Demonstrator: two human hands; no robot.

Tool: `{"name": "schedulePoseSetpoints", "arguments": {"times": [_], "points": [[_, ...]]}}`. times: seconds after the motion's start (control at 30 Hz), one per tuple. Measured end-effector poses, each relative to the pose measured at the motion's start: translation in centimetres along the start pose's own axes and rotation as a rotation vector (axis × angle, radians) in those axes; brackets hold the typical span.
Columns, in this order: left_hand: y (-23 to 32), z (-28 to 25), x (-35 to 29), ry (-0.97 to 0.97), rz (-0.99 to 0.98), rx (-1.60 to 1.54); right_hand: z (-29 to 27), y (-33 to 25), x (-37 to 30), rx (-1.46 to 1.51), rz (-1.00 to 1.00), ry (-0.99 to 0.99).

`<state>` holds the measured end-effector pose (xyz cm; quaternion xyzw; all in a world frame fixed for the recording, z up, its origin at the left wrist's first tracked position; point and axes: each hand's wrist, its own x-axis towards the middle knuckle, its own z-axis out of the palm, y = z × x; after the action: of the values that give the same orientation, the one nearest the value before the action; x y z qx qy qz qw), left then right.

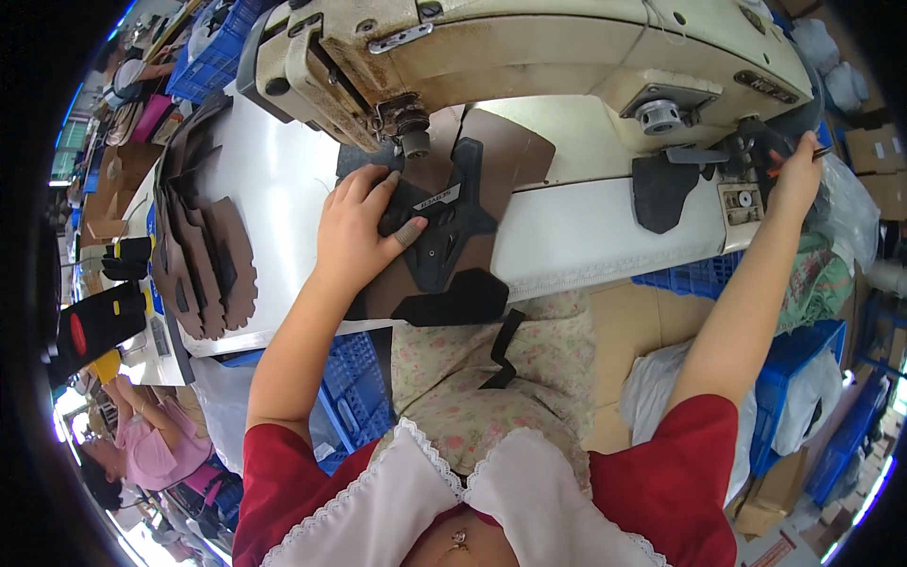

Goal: Stitching the upper structural leather components of athletic shoes using an industrial sewing machine.

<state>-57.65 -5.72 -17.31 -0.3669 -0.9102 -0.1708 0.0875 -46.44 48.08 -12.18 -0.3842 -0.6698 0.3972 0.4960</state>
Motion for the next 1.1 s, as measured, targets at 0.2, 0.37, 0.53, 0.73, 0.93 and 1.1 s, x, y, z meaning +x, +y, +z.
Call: {"name": "schedulePoseSetpoints", "arguments": {"times": [0.2, 0.37, 0.53, 0.73, 0.93, 1.1], "points": [[-0.1, -0.2, -0.3, -0.005, -0.007, -0.002, -0.4, 1.7, 3.1, -0.059, 0.082, -0.141], [0.1, -0.3, -0.2, -0.007, -0.006, 0.011, -0.3, -0.8, 7.7, -0.356, -0.053, -0.134], [0.0, -0.3, -0.2, -0.017, -0.021, 0.025, 1.6, -3.7, 13.1, -0.686, -0.343, -0.253], [0.1, -0.2, 0.0, -0.028, -0.015, 0.017, 3.8, -5.9, 17.2, -0.822, -0.371, -0.419], [0.1, -0.2, -0.1, -0.016, -0.003, 0.021, 6.3, -7.8, 18.4, -1.104, -0.372, -0.491], [0.2, 0.1, 0.1, -0.019, -0.016, 0.003, 4.6, -8.2, 16.0, -0.818, -0.629, -0.077]]}}
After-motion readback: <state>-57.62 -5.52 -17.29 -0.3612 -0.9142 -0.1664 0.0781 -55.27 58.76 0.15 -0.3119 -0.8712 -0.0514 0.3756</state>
